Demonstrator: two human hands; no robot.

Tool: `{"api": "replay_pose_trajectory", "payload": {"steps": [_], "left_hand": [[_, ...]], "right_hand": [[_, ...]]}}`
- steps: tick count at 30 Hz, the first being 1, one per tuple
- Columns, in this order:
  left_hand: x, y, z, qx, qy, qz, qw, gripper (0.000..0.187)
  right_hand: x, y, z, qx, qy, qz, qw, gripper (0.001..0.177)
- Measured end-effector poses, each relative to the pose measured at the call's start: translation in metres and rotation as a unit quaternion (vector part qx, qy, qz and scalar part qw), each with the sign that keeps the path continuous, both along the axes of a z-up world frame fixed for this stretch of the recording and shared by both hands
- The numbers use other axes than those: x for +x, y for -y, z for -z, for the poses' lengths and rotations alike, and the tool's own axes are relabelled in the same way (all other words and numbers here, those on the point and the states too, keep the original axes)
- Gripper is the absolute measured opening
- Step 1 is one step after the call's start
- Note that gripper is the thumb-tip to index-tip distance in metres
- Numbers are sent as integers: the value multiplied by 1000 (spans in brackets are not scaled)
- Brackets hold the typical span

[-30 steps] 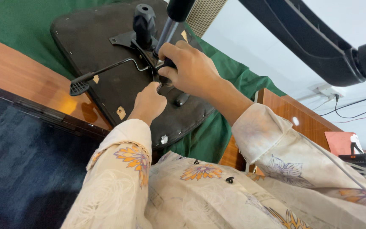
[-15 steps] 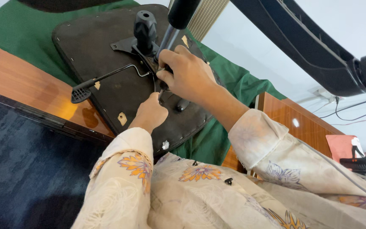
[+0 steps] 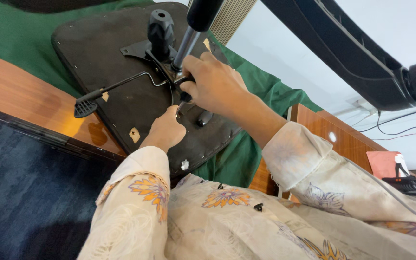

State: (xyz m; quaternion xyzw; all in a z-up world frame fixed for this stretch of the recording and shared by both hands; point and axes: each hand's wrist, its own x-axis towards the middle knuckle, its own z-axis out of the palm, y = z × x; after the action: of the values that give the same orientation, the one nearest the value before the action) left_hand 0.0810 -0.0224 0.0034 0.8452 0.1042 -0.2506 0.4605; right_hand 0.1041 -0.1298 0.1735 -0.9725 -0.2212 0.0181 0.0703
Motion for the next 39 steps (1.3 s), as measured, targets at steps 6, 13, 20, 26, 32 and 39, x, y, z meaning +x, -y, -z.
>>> {"api": "replay_pose_trajectory", "payload": {"steps": [6,13,20,26,32,39], "left_hand": [[-2,-1,1,-5,9,-3,1000,79],[-5,0,4,-9,12,-1,1000,81],[-6,2,1,2,10,7,1000,82],[-6,3,1,12,12,10,1000,83],[-8,4,-2,4,14,3,1000,84],[-12,6,-8,0,-5,2,1000,86]], "right_hand": [[2,9,0,31,-24,-28,999,35],[-10,8,3,50,-2,-9,999,31],[-8,13,4,12,15,30,999,32],[-2,29,4,50,-1,-40,998,39],[-11,25,10,51,16,-34,998,32],[-17,14,7,-16,10,-9,1000,37]]}}
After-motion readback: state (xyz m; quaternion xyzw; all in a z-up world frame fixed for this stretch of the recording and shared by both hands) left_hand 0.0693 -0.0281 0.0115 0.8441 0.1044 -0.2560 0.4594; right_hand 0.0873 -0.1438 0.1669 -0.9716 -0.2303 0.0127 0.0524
